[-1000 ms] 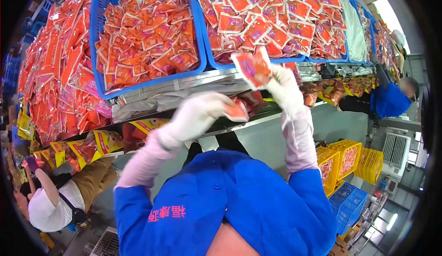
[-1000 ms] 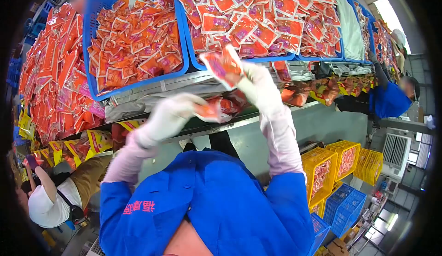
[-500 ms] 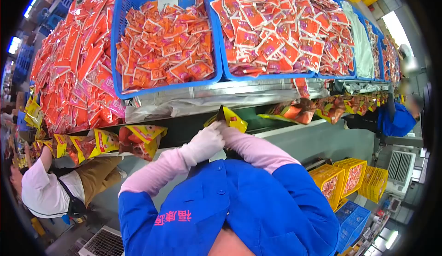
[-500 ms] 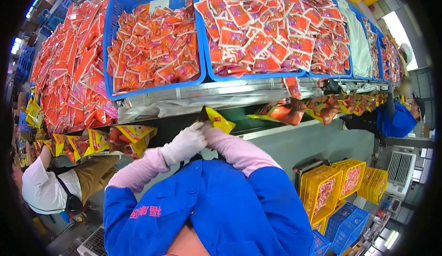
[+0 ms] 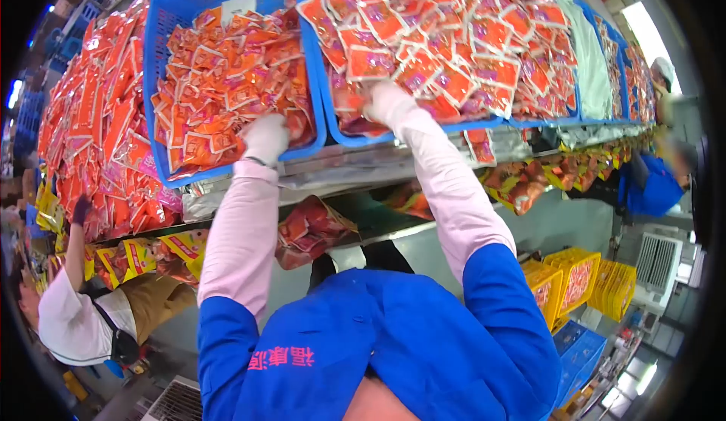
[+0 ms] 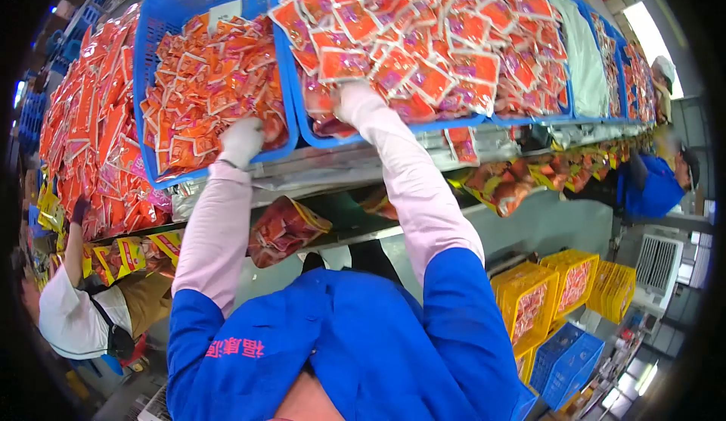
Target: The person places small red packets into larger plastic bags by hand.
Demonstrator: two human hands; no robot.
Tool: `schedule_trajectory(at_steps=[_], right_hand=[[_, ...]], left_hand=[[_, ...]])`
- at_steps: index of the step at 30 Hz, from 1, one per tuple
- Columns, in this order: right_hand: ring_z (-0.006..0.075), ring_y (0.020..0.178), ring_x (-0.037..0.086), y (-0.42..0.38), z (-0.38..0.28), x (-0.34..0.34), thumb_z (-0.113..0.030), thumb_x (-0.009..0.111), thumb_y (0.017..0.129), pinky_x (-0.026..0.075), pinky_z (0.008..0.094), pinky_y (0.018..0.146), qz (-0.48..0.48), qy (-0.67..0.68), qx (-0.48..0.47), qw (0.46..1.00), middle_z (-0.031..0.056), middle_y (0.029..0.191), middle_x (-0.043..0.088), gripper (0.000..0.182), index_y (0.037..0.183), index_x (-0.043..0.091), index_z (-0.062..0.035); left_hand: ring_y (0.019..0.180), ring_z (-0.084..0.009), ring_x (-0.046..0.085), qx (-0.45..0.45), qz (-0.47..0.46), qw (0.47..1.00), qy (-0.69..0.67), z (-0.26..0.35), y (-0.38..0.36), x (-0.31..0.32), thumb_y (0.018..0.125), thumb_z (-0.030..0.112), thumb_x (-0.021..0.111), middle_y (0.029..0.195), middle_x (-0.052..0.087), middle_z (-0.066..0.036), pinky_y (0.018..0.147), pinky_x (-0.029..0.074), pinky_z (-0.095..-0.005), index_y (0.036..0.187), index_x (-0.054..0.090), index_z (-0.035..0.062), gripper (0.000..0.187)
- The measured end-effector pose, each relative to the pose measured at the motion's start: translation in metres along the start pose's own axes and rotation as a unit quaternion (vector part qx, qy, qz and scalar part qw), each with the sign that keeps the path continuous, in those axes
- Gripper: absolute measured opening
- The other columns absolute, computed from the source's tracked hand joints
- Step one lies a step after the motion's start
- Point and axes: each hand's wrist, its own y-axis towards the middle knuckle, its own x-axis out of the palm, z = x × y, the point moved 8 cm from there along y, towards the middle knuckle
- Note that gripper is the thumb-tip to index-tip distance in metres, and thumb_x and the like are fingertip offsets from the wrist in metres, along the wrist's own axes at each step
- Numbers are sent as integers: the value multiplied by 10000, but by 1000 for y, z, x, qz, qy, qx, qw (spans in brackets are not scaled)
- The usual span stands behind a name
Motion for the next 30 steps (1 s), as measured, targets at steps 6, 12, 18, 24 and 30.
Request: schedule_trajectory(at_steps=[6,12,18,24,30], right_hand=[[144,917,666,-144,69,-88,-308,681,938,502,325,865,217,456,128,854,84,944,730,375,1248,688,-97],[89,912,648,-259,16,-62,-227,656,967,517,278,827,73,501,158,848,39,1050,733,327,1253,687,-72],[283,839,719,-234,-64,34,-177,614,911,577,378,757,22,-33,-93,995,154,954,738,196,1014,746,-76],[320,923,733,-151,-87,197,-227,663,837,570,456,828,-158,-90,-77,980,175,942,748,196,926,772,-91],[379,936,698,-175,-133,54,-280,683,837,541,476,859,-270,119,-96,951,223,953,716,295,960,742,-18]], left_hand=[[784,-103,601,132,10,880,-457,75,-129,-91,835,-54,570,836,662,-67,721,490,-271,952,691,-1,177],[1002,-294,662,498,166,841,-129,240,-223,-15,772,133,664,989,697,-124,972,490,-431,962,663,49,208],[985,-262,644,444,137,884,43,190,-216,4,895,332,651,915,683,-80,1123,345,-546,910,705,59,279],[808,-255,662,501,58,857,102,185,-250,40,749,174,623,725,656,-80,1065,431,-524,746,712,116,107],[876,-288,651,396,108,900,-145,137,-213,-53,716,164,716,798,659,-67,899,490,-461,787,676,108,99]])
